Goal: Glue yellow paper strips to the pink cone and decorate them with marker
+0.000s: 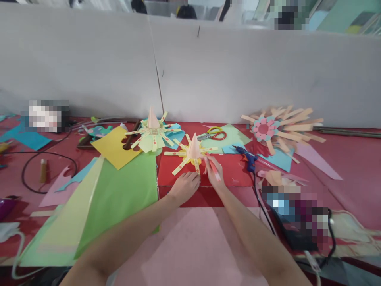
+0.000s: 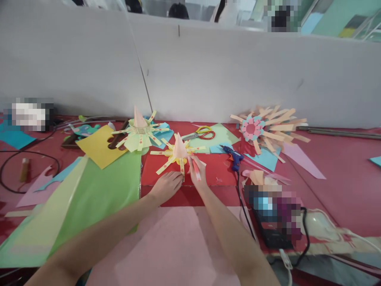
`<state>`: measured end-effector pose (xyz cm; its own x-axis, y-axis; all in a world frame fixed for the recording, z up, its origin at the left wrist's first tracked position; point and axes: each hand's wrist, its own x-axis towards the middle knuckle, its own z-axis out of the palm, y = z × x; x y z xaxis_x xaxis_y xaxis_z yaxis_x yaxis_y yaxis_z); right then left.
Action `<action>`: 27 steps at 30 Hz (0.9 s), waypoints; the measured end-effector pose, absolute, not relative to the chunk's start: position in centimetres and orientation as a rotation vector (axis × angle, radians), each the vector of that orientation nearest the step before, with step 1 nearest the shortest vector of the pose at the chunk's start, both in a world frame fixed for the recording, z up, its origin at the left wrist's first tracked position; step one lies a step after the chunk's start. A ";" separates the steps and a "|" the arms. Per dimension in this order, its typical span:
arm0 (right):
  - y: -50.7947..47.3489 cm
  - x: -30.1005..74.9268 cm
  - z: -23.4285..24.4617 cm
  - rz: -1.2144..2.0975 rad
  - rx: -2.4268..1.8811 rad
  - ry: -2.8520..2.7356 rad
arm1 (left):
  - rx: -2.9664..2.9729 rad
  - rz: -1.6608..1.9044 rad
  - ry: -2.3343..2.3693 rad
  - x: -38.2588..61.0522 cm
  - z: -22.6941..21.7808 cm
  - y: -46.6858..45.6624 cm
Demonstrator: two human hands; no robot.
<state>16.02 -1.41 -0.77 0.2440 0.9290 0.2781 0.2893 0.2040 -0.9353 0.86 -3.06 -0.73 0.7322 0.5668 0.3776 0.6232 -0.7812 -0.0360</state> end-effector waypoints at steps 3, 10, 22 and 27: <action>-1.7 16.0 -0.6 0.628 -1.366 -1.317 | -2.814 -0.492 -0.844 1.1 -0.2 -3.4; -2.2 16.0 -0.3 0.590 -1.333 -1.364 | -3.042 -0.429 -0.213 1.8 1.4 -6.0; -2.0 15.7 -0.4 0.568 -1.314 -1.251 | -2.291 -1.153 -1.702 4.3 8.1 4.8; -1.8 15.6 -0.5 0.550 -1.316 -1.255 | -2.206 -1.324 -1.896 5.4 7.6 5.9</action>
<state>15.61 -1.80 -0.50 0.3116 0.8794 0.3599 0.3317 0.2543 -0.9085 5.45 5.93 7.61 -0.0465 0.8408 0.5394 0.7961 -0.2950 0.5284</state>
